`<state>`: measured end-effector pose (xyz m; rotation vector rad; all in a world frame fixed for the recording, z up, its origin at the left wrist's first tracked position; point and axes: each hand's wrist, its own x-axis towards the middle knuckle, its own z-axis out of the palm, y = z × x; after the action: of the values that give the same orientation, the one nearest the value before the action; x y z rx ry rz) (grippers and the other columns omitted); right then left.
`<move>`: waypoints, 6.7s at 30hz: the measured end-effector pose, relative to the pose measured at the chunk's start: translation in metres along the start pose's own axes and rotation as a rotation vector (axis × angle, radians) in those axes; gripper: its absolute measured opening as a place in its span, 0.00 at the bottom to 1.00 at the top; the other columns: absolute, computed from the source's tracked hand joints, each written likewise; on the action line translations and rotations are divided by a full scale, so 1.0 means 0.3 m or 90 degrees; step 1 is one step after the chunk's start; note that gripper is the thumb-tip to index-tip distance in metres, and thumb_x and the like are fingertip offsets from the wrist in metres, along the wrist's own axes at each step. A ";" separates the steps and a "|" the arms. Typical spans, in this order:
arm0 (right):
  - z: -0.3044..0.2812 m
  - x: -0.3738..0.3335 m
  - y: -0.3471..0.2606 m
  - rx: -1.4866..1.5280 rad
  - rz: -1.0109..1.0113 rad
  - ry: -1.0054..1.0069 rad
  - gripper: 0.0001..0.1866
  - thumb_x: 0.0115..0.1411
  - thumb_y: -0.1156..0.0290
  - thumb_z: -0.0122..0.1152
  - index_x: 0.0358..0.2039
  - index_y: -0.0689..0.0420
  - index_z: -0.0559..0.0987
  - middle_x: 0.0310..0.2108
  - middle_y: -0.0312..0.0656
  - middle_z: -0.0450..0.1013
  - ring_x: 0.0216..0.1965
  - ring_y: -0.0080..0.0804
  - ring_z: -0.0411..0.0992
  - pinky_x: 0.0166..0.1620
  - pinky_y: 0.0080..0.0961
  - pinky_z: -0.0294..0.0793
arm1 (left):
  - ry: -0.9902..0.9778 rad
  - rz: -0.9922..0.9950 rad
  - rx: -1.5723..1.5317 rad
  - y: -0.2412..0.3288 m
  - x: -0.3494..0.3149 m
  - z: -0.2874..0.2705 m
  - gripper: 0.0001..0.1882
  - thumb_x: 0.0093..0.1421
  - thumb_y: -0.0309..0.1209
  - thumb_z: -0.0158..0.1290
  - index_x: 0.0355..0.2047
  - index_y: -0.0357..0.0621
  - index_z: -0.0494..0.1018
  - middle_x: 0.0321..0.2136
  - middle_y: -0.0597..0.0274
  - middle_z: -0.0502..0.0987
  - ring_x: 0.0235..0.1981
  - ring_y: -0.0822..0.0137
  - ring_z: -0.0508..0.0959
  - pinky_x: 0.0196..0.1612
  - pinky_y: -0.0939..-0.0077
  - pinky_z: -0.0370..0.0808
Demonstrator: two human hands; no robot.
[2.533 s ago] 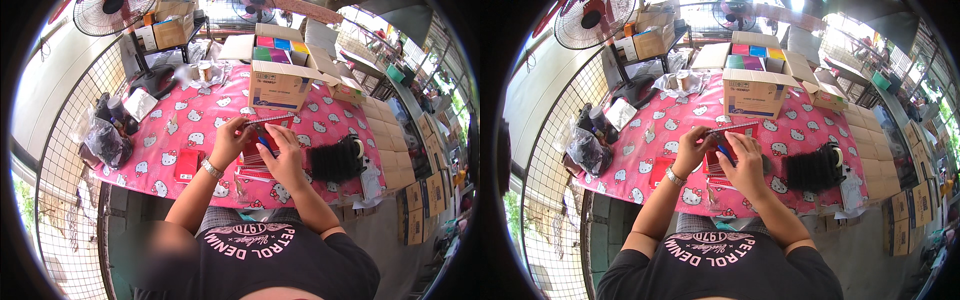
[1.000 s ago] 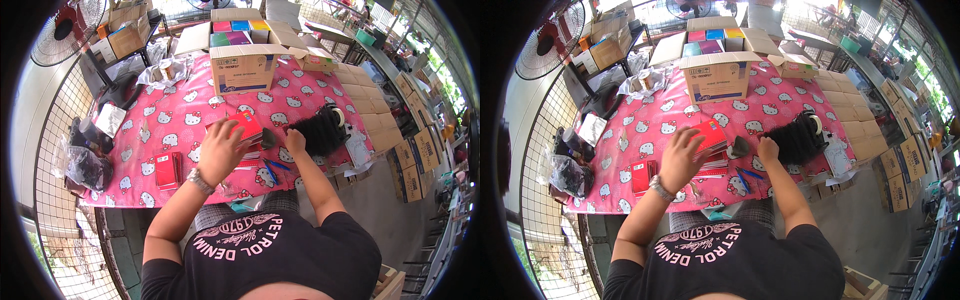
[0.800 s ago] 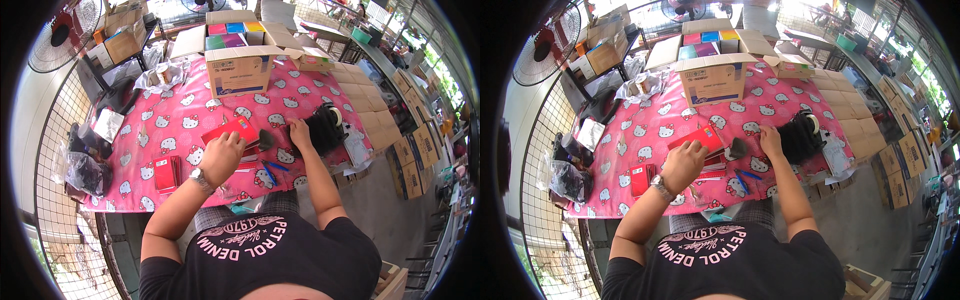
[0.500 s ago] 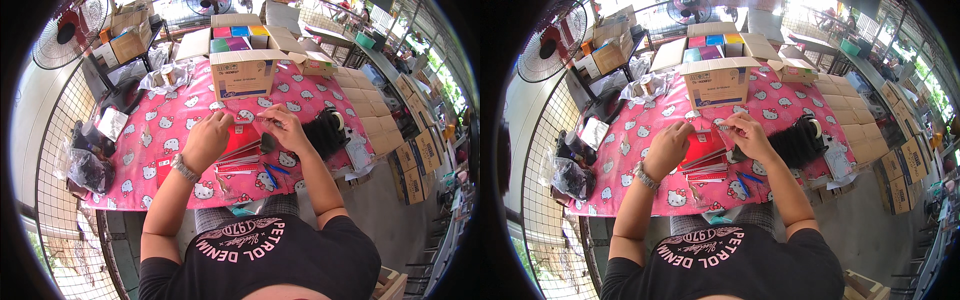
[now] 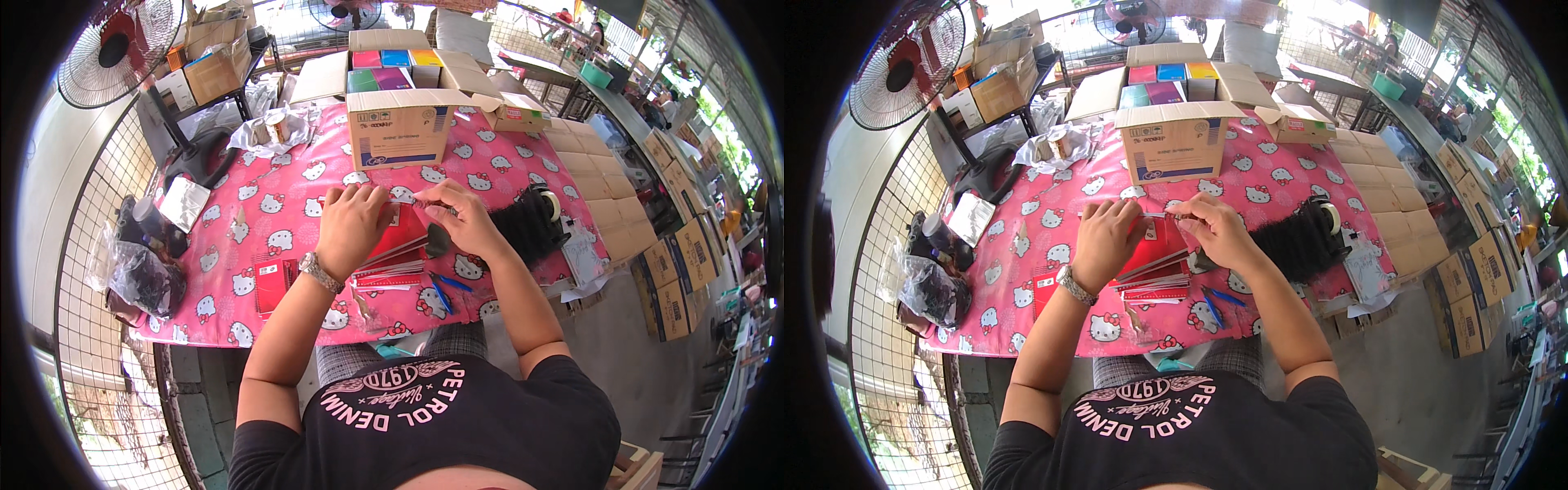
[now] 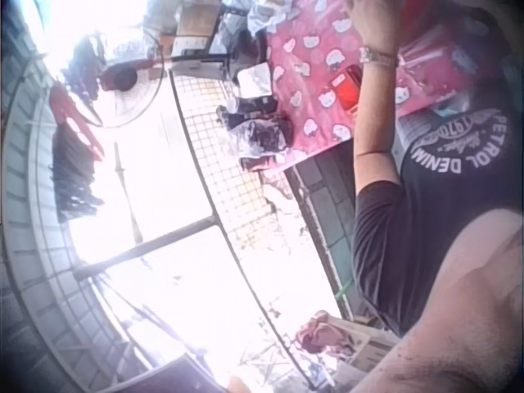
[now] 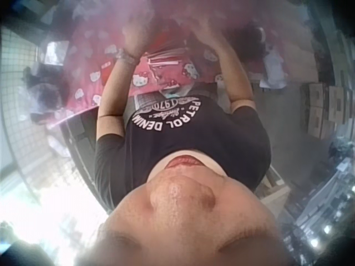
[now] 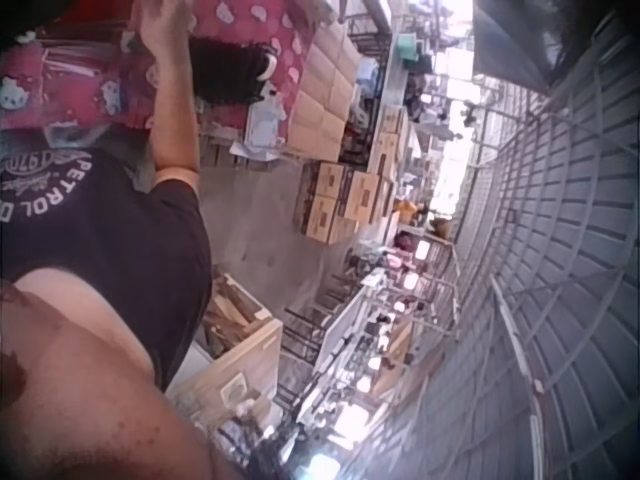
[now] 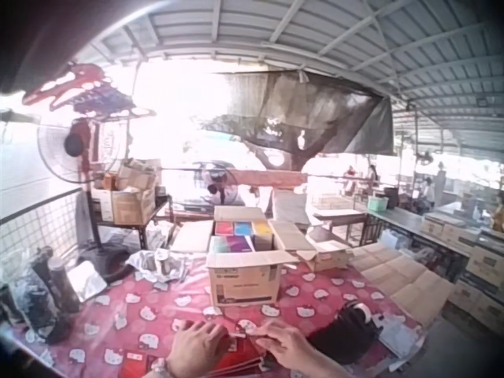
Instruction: The person applies adhesive strips to the edges of red notebooks by hand.
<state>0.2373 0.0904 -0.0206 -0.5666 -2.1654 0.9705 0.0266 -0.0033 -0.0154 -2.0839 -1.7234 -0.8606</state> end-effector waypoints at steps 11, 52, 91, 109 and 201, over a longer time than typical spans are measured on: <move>-0.051 0.047 -0.132 -0.009 0.196 -0.096 0.16 0.62 0.72 0.63 0.50 0.60 0.75 0.36 0.44 0.73 0.35 0.32 0.77 0.39 0.27 0.75 | -0.028 0.054 -0.015 0.052 0.017 0.020 0.12 0.61 0.33 0.55 0.43 0.47 0.70 0.34 0.62 0.77 0.40 0.59 0.77 0.47 0.60 0.67; -0.148 0.281 0.036 0.294 0.129 -0.495 0.30 0.46 0.59 0.69 0.51 0.56 0.80 0.54 0.40 0.68 0.56 0.33 0.66 0.62 0.30 0.62 | -0.052 -0.083 -0.109 -0.008 -0.002 -0.018 0.21 0.49 0.45 0.68 0.37 0.47 0.77 0.38 0.62 0.77 0.44 0.55 0.73 0.46 0.56 0.71; -0.050 0.393 0.040 0.437 0.132 -0.482 0.28 0.45 0.66 0.63 0.48 0.65 0.79 0.50 0.39 0.70 0.50 0.31 0.71 0.56 0.26 0.68 | -0.069 -0.181 -0.390 -0.181 -0.036 -0.010 0.21 0.54 0.28 0.67 0.43 0.36 0.69 0.36 0.53 0.79 0.35 0.64 0.82 0.38 0.70 0.77; 0.050 0.056 0.626 -0.239 0.260 -0.062 0.26 0.51 0.60 0.72 0.48 0.60 0.80 0.44 0.51 0.75 0.54 0.44 0.71 0.55 0.36 0.72 | -0.089 -0.217 -0.426 -0.182 -0.020 0.006 0.14 0.63 0.29 0.59 0.44 0.38 0.68 0.27 0.57 0.77 0.27 0.68 0.80 0.30 0.71 0.75; 0.077 -0.077 -0.092 -0.165 -0.060 0.233 0.20 0.55 0.70 0.65 0.49 0.60 0.78 0.38 0.44 0.74 0.37 0.38 0.75 0.40 0.32 0.75 | -0.290 -0.377 -0.520 -0.201 0.130 -0.041 0.06 0.61 0.29 0.57 0.32 0.39 0.75 0.24 0.67 0.75 0.26 0.77 0.72 0.29 0.78 0.70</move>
<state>0.2329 0.0479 -0.0200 -0.6966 -1.9739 0.4919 -0.0306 0.0340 0.0097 -2.3940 -2.6429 -1.5617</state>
